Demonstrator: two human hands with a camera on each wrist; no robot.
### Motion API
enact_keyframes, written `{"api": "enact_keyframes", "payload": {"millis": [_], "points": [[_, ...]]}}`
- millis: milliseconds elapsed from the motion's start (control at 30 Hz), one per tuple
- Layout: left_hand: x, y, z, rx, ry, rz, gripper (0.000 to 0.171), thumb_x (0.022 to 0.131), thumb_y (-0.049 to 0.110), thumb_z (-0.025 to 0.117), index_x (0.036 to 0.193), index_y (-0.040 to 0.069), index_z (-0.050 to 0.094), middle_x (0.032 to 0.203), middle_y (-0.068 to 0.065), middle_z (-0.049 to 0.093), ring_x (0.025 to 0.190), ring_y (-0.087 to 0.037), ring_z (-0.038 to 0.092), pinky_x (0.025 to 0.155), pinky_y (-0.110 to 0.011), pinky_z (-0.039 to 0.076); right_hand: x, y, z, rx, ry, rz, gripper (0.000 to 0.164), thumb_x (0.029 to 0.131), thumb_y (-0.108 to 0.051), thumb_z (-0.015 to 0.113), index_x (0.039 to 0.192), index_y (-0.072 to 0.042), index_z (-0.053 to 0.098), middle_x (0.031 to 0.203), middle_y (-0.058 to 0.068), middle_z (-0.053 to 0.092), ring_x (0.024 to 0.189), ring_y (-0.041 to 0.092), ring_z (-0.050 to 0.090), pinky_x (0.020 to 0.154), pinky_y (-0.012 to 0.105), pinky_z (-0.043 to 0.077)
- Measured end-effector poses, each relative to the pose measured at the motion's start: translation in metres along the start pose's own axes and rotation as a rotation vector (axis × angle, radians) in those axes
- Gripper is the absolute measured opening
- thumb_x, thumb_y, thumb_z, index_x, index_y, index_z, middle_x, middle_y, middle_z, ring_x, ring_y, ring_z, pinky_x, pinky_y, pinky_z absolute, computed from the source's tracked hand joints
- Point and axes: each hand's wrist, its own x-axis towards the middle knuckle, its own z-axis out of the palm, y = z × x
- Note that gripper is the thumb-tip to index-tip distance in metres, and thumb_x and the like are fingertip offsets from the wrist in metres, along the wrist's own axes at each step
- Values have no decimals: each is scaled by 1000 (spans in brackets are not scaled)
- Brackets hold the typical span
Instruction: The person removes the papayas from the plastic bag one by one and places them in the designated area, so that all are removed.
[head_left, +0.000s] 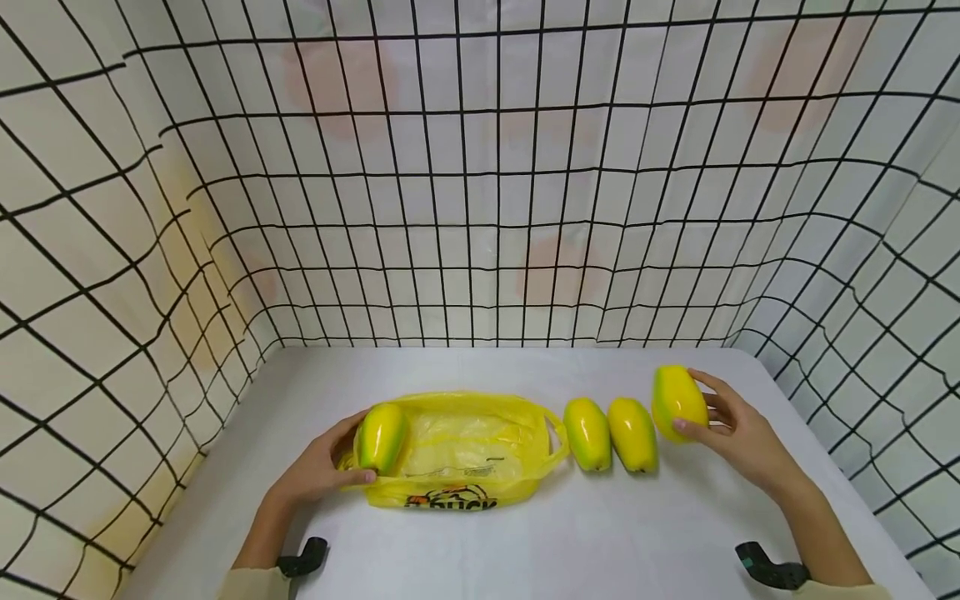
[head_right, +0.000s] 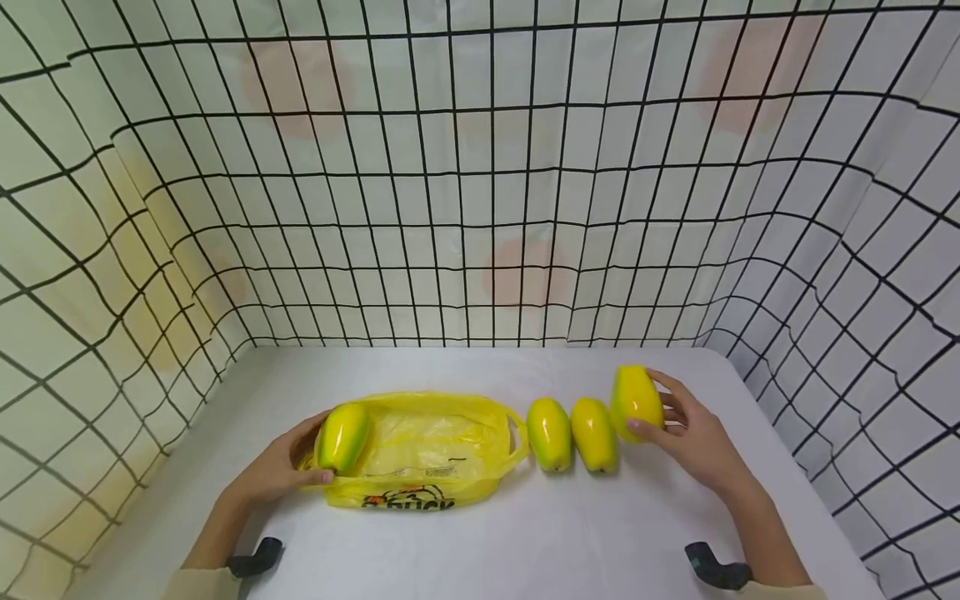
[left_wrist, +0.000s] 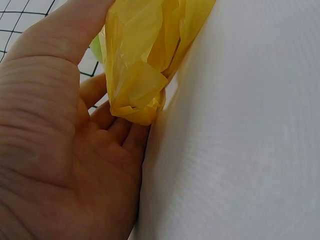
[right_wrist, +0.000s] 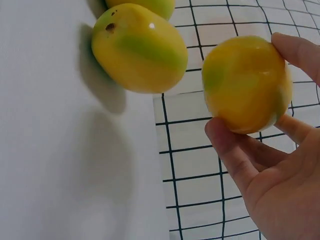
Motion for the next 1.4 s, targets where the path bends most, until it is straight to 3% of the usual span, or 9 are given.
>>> {"api": "enact_keyframes", "payload": {"millis": [300, 567, 700, 933, 1167, 1400], "points": [[-1, 0, -2, 0, -5, -6, 103, 78, 48, 87, 161, 17, 35, 164, -12, 40, 150, -39, 40, 121, -62, 34, 3, 20, -2, -39, -8, 8, 90, 97, -49, 69, 166, -26, 16, 153, 34, 41, 128, 51, 54, 95, 64, 56], [-1, 0, 0, 6, -8, -23, 106, 77, 50, 86, 161, 15, 33, 165, -13, 38, 150, -39, 40, 121, -61, 34, 6, 30, 1, -93, -39, 49, 93, 95, -54, 68, 166, -23, 17, 154, 38, 37, 130, 55, 49, 98, 68, 53], [-1, 0, -1, -2, -14, -17, 106, 77, 50, 86, 161, 14, 33, 165, -13, 38, 150, -39, 40, 121, -61, 34, 4, 33, 0, -117, -58, 53, 93, 96, -53, 68, 166, -19, 17, 153, 40, 37, 130, 58, 49, 93, 71, 53], [-2, 0, -2, -8, -8, -9, 105, 77, 48, 87, 161, 15, 34, 164, -12, 39, 150, -39, 41, 121, -60, 34, 5, 38, -1, -157, -98, 62, 91, 96, -52, 67, 165, -18, 19, 152, 41, 39, 127, 58, 53, 85, 67, 56], [-1, -1, -2, -31, -2, 15, 102, 77, 45, 88, 160, 17, 36, 163, -11, 41, 149, -37, 43, 120, -60, 36, 8, 42, 2, -187, -118, 68, 91, 96, -51, 68, 165, -15, 20, 151, 41, 41, 126, 56, 55, 87, 65, 57], [-1, 0, -1, -21, -11, -20, 105, 76, 49, 87, 161, 17, 34, 164, -11, 39, 150, -37, 40, 121, -59, 35, 10, 48, 6, -190, -144, 78, 95, 95, -54, 69, 164, -14, 18, 150, 41, 41, 125, 56, 55, 89, 63, 57]]}}
